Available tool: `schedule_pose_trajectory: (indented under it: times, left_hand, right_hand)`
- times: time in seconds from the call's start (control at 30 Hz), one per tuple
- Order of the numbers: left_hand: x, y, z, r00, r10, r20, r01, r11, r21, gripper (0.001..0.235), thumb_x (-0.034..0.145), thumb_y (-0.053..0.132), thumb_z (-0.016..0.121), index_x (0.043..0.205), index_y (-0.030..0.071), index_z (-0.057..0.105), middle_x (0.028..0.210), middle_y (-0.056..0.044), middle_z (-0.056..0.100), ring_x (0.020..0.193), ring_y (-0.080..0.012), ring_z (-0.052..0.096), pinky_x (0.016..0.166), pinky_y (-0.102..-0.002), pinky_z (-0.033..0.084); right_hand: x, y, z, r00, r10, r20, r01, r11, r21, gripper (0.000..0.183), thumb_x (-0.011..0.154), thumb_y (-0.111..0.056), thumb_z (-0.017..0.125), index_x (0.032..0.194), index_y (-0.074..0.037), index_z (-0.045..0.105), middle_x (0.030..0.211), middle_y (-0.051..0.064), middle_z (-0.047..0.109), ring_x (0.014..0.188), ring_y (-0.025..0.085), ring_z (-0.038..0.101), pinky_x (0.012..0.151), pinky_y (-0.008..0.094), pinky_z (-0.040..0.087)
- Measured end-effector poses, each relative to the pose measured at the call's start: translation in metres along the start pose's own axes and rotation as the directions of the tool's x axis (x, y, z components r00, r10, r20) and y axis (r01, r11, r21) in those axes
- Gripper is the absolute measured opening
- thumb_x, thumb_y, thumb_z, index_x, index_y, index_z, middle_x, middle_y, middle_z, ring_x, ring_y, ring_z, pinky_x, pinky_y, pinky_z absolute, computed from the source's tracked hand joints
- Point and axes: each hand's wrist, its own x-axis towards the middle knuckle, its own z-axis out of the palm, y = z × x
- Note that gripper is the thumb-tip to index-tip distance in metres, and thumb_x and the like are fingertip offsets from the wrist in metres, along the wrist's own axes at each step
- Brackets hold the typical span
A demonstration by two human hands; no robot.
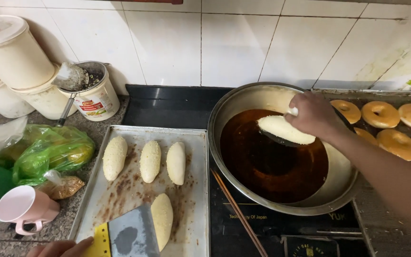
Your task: The person deep-fries ring-shaped dough pieces in a pan of hot oil, using chopsticks to turn them and remove them to a tray. Then the person places several oblong sesame-coated dough pieces into the same pan and turns them with chopsticks as they cook.
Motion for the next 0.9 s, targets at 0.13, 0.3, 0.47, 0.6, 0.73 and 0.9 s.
schedule_pose_trajectory:
  times: [0.13,0.3,0.47,0.6,0.73,0.9]
  left_hand:
    - [-0.006,-0.015,0.005,0.997,-0.001,-0.073,-0.005,0.997,-0.078,0.050,0.086,0.059,0.075,0.133,0.076,0.075,0.125,0.027,0.081,0.115,-0.0052,0.081,0.110,-0.029,0.057]
    - [-0.009,-0.035,-0.028,0.992,-0.107,0.064,0.114,0.986,-0.122,0.066,0.079,0.064,0.078,0.141,0.084,0.063,0.139,0.043,0.072,0.140,0.0006,0.069,0.115,-0.041,0.058]
    - [0.002,-0.024,-0.032,0.963,0.092,-0.252,-0.114,0.991,-0.076,0.043,0.083,0.044,0.077,0.126,0.050,0.080,0.111,0.013,0.079,0.116,-0.0282,0.073,0.093,-0.052,0.053]
    - [0.020,-0.001,-0.046,0.930,0.238,-0.280,-0.262,0.964,-0.051,0.032,0.087,0.013,0.066,0.110,0.027,0.084,0.106,-0.004,0.078,0.112,-0.0371,0.072,0.098,-0.057,0.050]
    - [0.040,0.015,-0.014,0.925,0.252,-0.283,-0.257,0.966,0.023,0.019,0.092,0.023,0.075,0.099,0.036,0.087,0.097,0.006,0.077,0.111,-0.0202,0.072,0.112,-0.046,0.048]
    - [0.052,0.035,-0.009,0.919,0.334,-0.209,-0.338,0.941,0.018,0.023,0.089,0.015,0.074,0.099,0.029,0.088,0.105,0.003,0.079,0.111,-0.0226,0.069,0.105,-0.046,0.046]
  right_hand:
    - [-0.011,-0.027,-0.033,0.991,0.055,-0.121,-0.046,0.996,0.074,0.034,0.105,-0.049,0.074,0.099,-0.016,0.079,0.117,0.010,0.079,0.118,0.037,0.071,0.089,0.057,0.058]
    - [-0.066,-0.127,-0.105,0.982,-0.067,-0.177,0.117,0.951,0.286,0.036,0.110,-0.041,0.067,0.094,-0.012,0.080,0.106,0.005,0.077,0.101,0.025,0.072,0.090,0.046,0.051]
    - [-0.124,-0.248,-0.102,0.978,-0.179,-0.104,0.207,0.819,0.535,0.019,0.107,-0.032,0.076,0.112,-0.015,0.082,0.101,0.001,0.084,0.092,0.017,0.075,0.087,0.035,0.057]
    - [-0.152,-0.333,-0.042,0.951,-0.253,0.180,0.039,0.673,0.738,0.028,0.105,-0.032,0.072,0.126,-0.017,0.081,0.123,0.000,0.088,0.114,0.015,0.084,0.106,0.032,0.066]
    - [-0.146,-0.361,0.140,0.922,-0.068,0.380,-0.327,0.386,0.863,0.047,0.101,-0.040,0.082,0.135,-0.007,0.078,0.099,0.012,0.079,0.080,0.021,0.074,0.068,0.034,0.064]
    - [-0.151,-0.378,0.240,0.774,0.313,0.550,-0.614,0.582,0.533,0.076,0.088,-0.067,0.087,0.150,-0.024,0.072,0.146,0.005,0.079,0.140,0.030,0.072,0.112,0.051,0.058]
